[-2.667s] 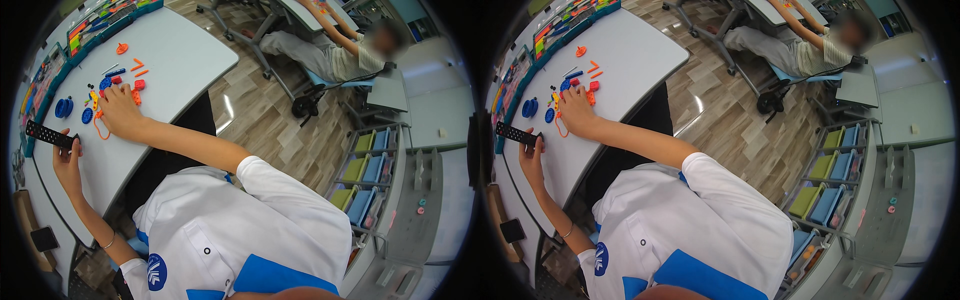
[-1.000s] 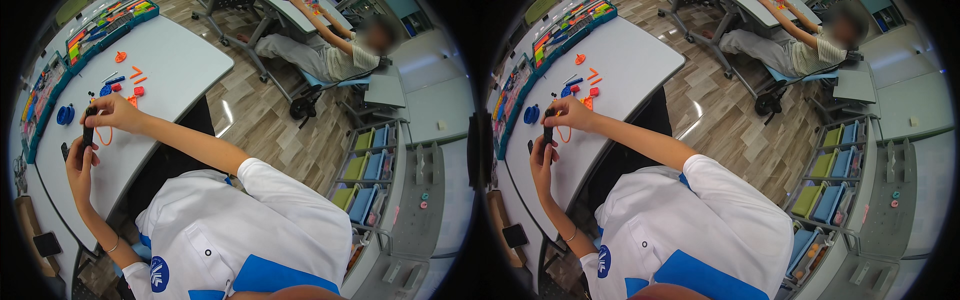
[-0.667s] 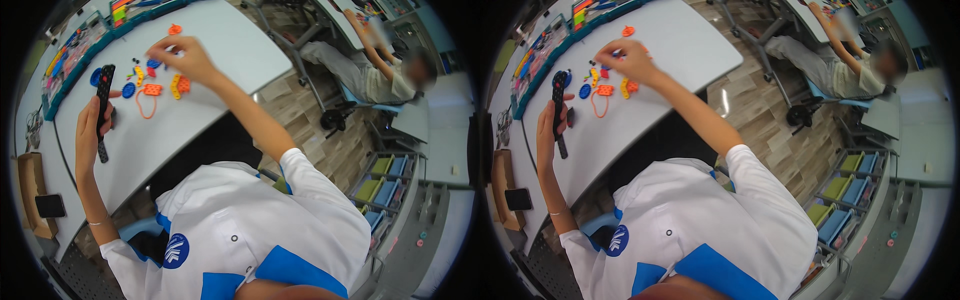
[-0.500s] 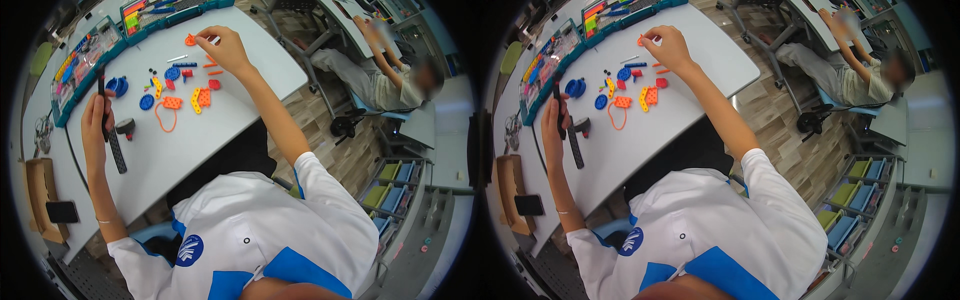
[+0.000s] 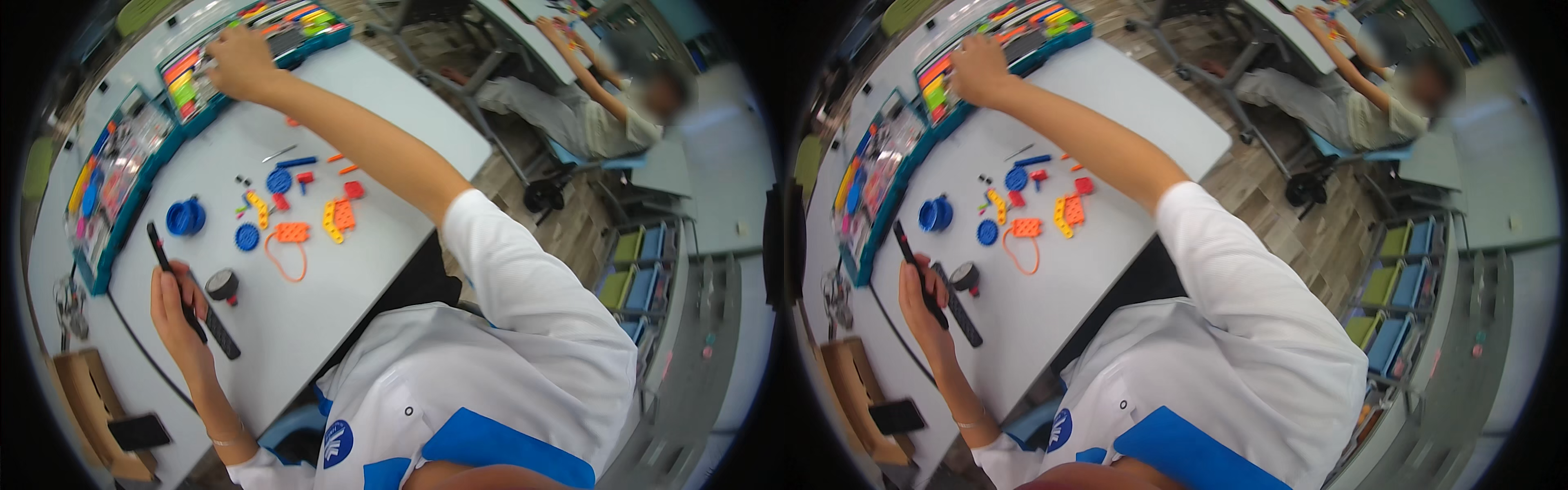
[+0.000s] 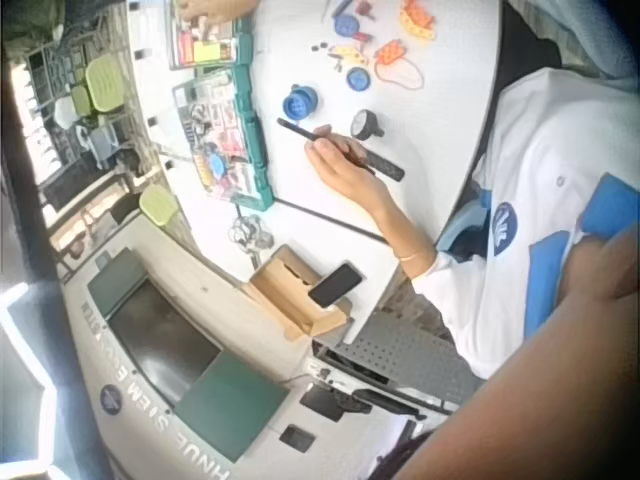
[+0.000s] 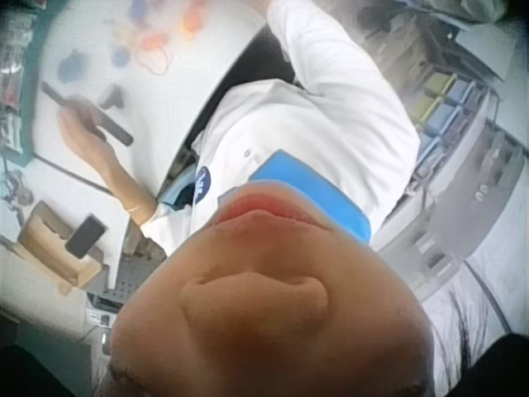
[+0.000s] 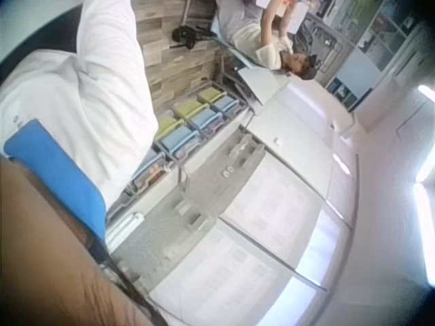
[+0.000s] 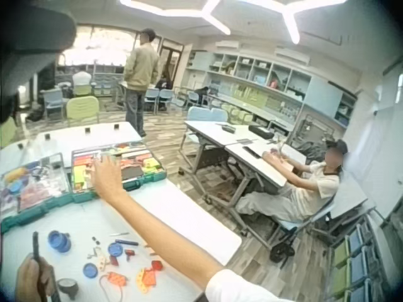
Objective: The person assembles a mechanical model using colorful plastic gears, beams, and connectors from a STEM kit. They connect pieces by hand, occasionally using pliers to adjust components, and organize parts on the table.
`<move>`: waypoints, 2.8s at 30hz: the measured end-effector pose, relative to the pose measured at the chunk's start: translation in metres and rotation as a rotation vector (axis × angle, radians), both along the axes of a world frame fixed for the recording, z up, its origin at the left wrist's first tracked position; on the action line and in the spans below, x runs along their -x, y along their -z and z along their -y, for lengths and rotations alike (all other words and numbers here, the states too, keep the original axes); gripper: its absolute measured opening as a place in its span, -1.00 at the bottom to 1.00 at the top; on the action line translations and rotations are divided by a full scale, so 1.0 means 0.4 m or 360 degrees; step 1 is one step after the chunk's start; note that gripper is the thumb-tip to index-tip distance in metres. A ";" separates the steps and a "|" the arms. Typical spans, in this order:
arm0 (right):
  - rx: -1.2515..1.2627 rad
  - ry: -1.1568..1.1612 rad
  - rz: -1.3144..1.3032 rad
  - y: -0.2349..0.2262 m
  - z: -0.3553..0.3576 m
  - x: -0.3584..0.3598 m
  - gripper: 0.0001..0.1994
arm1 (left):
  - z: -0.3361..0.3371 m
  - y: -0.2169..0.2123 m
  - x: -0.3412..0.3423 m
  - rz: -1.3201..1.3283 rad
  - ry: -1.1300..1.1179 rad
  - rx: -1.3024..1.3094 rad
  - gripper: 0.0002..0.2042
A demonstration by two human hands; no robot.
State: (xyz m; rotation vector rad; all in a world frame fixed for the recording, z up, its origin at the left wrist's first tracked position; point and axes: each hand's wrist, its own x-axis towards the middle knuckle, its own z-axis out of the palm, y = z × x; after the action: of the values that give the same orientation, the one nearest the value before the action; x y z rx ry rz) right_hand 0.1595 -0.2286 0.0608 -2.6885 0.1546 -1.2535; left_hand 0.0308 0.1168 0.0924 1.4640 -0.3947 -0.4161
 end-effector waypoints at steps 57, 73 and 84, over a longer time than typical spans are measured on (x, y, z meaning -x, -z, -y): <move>-0.1614 -0.0405 -0.0630 -0.068 -0.382 0.772 -0.63 | 0.039 0.027 0.105 -0.0025 0.0588 -0.0125 -0.57; -0.1319 -0.0347 -0.0540 -0.038 -0.373 0.777 -0.59 | 0.053 0.037 0.116 0.0253 0.0611 -0.0326 -0.58; -0.2692 -0.0638 -0.1017 -0.073 -0.361 0.786 -0.55 | 0.044 0.014 0.099 0.0772 0.0638 -0.0477 -0.60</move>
State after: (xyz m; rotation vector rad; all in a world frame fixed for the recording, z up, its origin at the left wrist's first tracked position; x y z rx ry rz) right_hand -0.1550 -0.0843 0.0899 -1.3121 0.4465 0.1058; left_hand -0.0089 0.0991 0.0869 1.7810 -1.0620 -0.4482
